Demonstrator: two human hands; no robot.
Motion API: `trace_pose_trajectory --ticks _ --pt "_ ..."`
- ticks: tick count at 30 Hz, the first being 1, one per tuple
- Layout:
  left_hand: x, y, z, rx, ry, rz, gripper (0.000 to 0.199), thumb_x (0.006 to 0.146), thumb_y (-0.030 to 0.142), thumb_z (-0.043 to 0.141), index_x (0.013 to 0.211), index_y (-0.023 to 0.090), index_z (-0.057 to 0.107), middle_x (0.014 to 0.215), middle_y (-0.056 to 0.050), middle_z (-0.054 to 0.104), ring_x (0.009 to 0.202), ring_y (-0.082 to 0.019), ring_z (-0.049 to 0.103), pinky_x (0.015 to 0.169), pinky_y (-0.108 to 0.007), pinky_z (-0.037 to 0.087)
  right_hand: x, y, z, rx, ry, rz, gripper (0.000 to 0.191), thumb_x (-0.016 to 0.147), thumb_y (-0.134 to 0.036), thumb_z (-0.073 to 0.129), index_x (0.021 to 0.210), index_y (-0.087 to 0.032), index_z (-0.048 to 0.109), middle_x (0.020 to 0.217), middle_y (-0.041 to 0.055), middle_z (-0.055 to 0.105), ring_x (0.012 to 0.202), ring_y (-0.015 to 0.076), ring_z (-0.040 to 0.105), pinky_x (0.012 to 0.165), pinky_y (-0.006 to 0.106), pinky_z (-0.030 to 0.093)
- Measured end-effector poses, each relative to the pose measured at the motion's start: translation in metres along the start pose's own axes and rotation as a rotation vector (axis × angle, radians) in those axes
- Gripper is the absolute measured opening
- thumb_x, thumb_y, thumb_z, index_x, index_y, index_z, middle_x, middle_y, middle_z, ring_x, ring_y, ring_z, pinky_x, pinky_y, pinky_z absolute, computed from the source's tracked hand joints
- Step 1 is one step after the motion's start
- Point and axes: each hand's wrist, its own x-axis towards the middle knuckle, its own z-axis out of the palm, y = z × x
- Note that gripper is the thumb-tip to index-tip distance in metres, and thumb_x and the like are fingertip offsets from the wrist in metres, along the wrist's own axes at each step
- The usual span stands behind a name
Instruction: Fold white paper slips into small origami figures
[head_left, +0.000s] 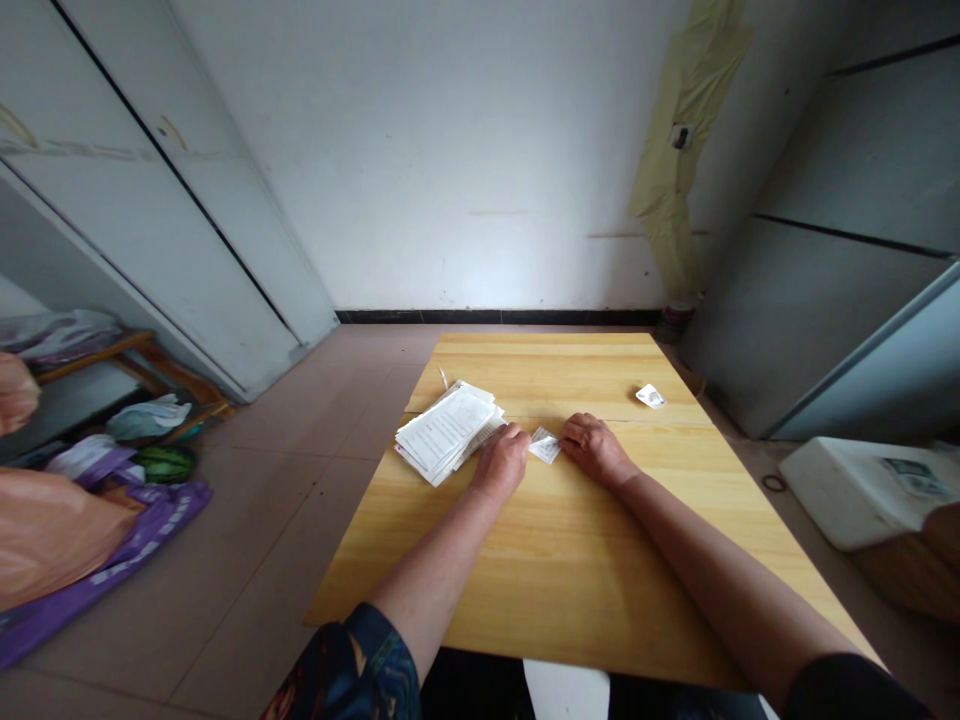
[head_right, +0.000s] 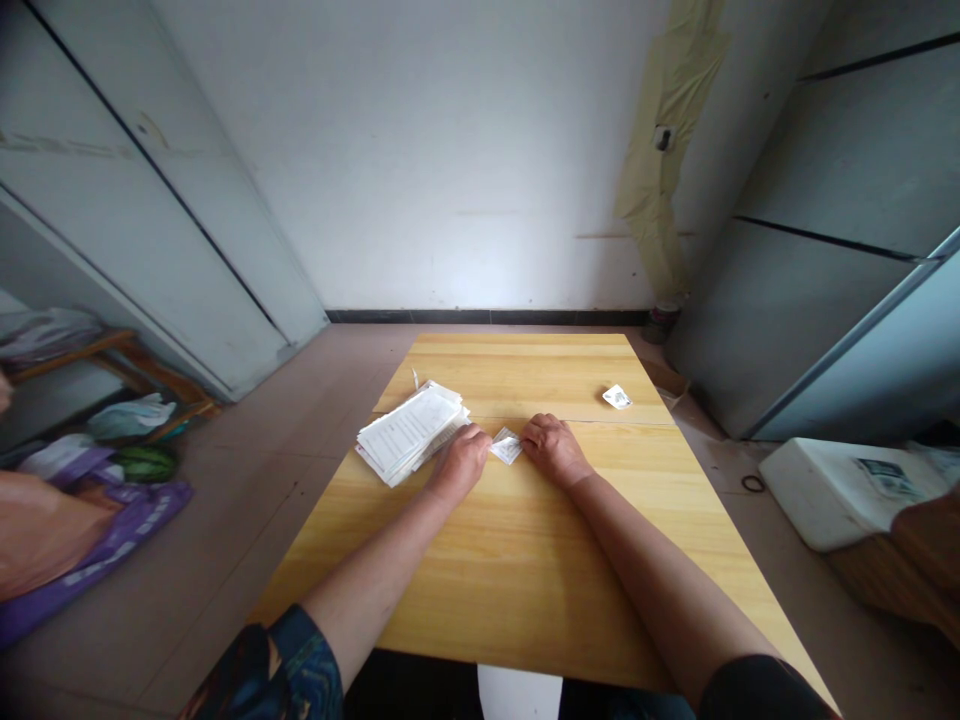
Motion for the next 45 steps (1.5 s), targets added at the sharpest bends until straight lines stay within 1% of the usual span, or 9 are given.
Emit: trace_pose_trajectory --ticks 3,6,12,16,23,29,37,41,45 --pt "0.000 -0.002 0.004 -0.012 0.052 -0.005 0.022 0.090 0.011 0.043 0.078 0.018 0.060 0.086 -0.004 0.060 0.083 -0.015 0.054 0.074 -0.025 0.042 0.000 0.002 0.002 0.035 0.024 0.003 0.015 0.086 -0.018 0.053 0.077 -0.018 0.065 0.081 0.0066 0.062 0.079 0.0177 0.054 0.074 0.027 0.041" --pt "0.000 -0.004 0.007 -0.042 0.084 -0.002 0.021 0.091 0.015 0.044 0.078 0.019 0.060 0.086 -0.005 0.060 0.084 -0.015 0.054 0.075 -0.025 0.043 0.000 0.002 0.002 0.061 0.018 0.011 0.014 0.085 -0.019 0.053 0.078 -0.019 0.065 0.081 0.0065 0.062 0.080 0.0179 0.054 0.075 0.028 0.041" --pt "0.007 -0.005 0.005 -0.072 0.043 -0.071 0.019 0.088 0.014 0.046 0.079 0.018 0.062 0.088 -0.005 0.061 0.087 -0.016 0.056 0.078 -0.026 0.044 0.003 0.000 -0.001 0.084 -0.031 0.076 0.015 0.087 -0.020 0.052 0.078 -0.019 0.065 0.084 0.0066 0.062 0.083 0.0179 0.055 0.076 0.028 0.040" --pt "0.009 -0.005 0.005 -0.038 0.013 -0.074 0.018 0.089 0.014 0.045 0.081 0.017 0.062 0.090 -0.006 0.061 0.088 -0.016 0.055 0.081 -0.028 0.044 0.003 -0.005 -0.004 0.052 -0.056 0.148 0.015 0.088 -0.022 0.052 0.080 -0.019 0.065 0.092 0.0074 0.063 0.089 0.0187 0.055 0.078 0.029 0.039" --pt "0.006 -0.002 0.005 -0.054 0.046 -0.084 0.013 0.087 0.018 0.051 0.080 0.018 0.061 0.090 -0.005 0.060 0.089 -0.016 0.054 0.083 -0.028 0.044 -0.001 -0.017 -0.010 -0.001 -0.051 0.207 0.015 0.088 -0.026 0.053 0.088 -0.020 0.067 0.108 0.0093 0.063 0.097 0.0221 0.053 0.080 0.033 0.039" --pt "0.010 -0.001 0.004 -0.079 0.051 -0.115 0.017 0.086 0.015 0.049 0.075 0.018 0.062 0.087 -0.005 0.061 0.087 -0.016 0.055 0.080 -0.027 0.044 0.002 -0.020 -0.009 0.007 -0.062 0.273 0.013 0.085 -0.023 0.054 0.082 -0.020 0.067 0.114 0.0089 0.062 0.099 0.0220 0.052 0.080 0.033 0.039" --pt "0.016 0.004 -0.004 -0.113 -0.021 -0.202 0.012 0.080 0.014 0.054 0.072 0.017 0.063 0.084 -0.004 0.062 0.083 -0.015 0.057 0.077 -0.025 0.045 0.015 -0.026 -0.016 0.001 -0.156 0.439 0.010 0.078 -0.016 0.057 0.073 -0.020 0.065 0.113 0.0061 0.064 0.101 0.0225 0.053 0.080 0.033 0.041" --pt "0.020 0.010 -0.007 -0.089 -0.054 -0.261 0.012 0.079 0.015 0.054 0.075 0.016 0.065 0.087 -0.006 0.064 0.086 -0.016 0.059 0.078 -0.025 0.046 0.021 -0.031 -0.016 -0.055 -0.155 0.494 0.012 0.076 -0.015 0.056 0.070 -0.019 0.066 0.110 0.0083 0.065 0.099 0.0240 0.054 0.075 0.033 0.042" --pt "0.024 0.016 -0.013 -0.082 -0.129 -0.349 0.013 0.078 0.017 0.055 0.077 0.017 0.068 0.092 -0.009 0.066 0.090 -0.019 0.061 0.078 -0.027 0.047 0.022 -0.034 -0.013 -0.097 -0.147 0.528 0.014 0.077 -0.015 0.054 0.071 -0.019 0.065 0.106 0.0100 0.065 0.098 0.0254 0.054 0.073 0.033 0.043"
